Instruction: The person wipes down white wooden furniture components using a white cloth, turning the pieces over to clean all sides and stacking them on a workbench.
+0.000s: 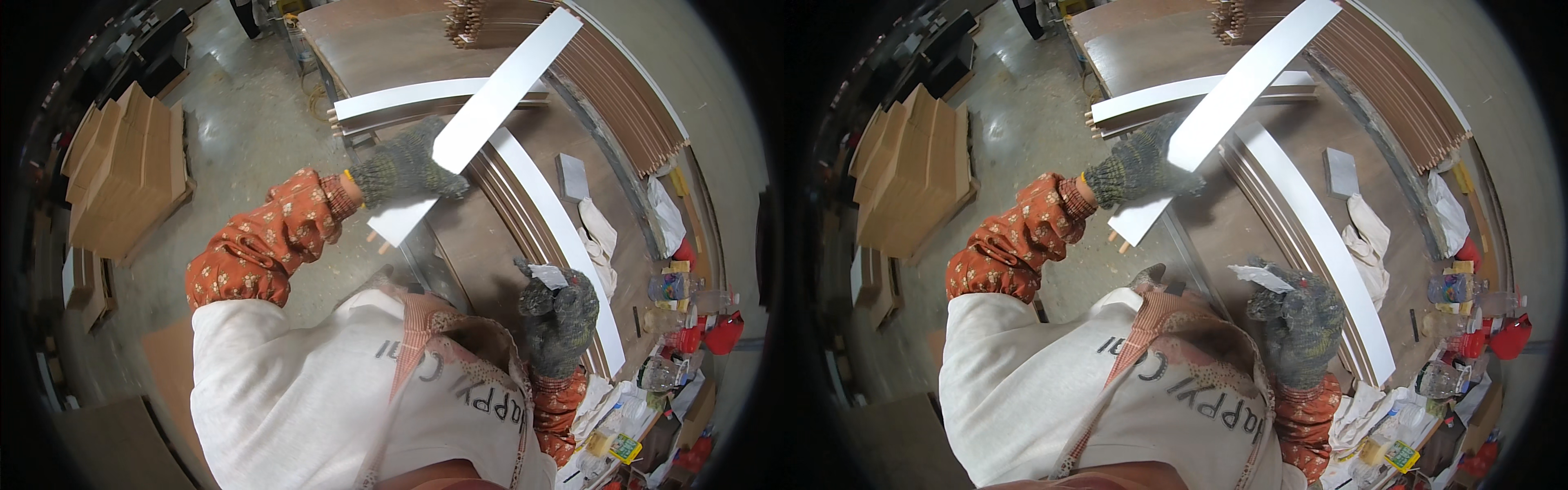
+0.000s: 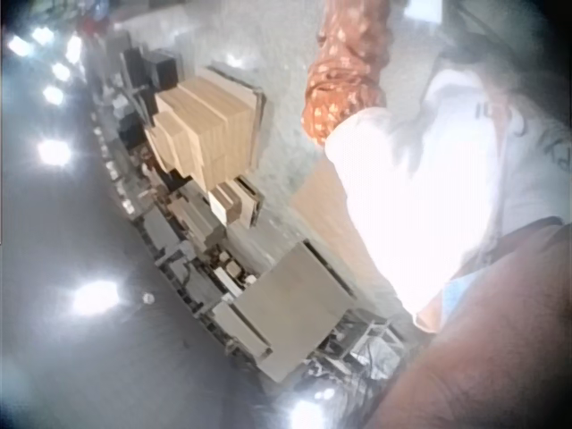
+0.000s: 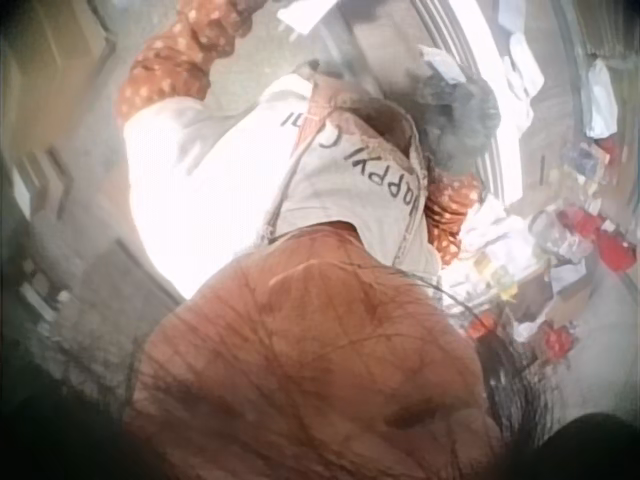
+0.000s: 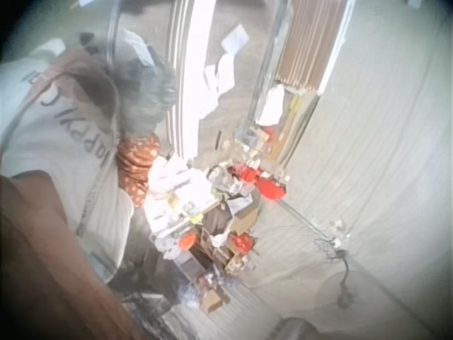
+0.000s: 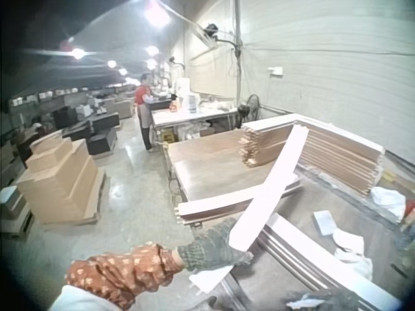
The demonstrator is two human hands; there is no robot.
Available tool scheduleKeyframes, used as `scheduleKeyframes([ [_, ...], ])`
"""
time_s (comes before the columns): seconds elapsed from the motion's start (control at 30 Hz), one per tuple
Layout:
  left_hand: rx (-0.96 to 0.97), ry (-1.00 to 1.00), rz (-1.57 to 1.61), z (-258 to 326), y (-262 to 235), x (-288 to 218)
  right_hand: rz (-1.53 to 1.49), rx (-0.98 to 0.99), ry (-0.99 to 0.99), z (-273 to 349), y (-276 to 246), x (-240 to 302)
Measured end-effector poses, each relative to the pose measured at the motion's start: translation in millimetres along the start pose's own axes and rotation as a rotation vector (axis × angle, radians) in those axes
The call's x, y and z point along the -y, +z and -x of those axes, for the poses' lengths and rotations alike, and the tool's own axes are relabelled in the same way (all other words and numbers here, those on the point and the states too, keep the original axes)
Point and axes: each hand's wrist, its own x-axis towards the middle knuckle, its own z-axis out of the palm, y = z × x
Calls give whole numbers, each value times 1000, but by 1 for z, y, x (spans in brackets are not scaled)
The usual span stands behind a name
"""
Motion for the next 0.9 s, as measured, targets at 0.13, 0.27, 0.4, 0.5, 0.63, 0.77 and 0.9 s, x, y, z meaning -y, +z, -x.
scheduleKeyframes([
  [0.13, 39, -23, -19, -6, -16, 31, 754, 30, -362, -18, 5, -11],
  [0.27, 40, -38, -97, -34, -19, 73, 537, -168, -191, -31, 26, -39],
  [0.4, -102, 51, -284, -48, -28, 164, -748, -462, 313, -51, 62, -31],
  [0.5, 19, -5, 337, -58, -34, 208, -645, -709, 269, -44, 78, -29],
  [0.63, 166, -33, 670, -85, -49, 196, -634, -1092, 87, -13, 102, -36],
  [0.77, -6, 240, 772, -91, -30, 141, -152, -1384, 309, 54, 69, -13],
  [0.9, 71, 162, 939, -104, -31, 119, -135, -1829, 125, 123, 51, -13],
])
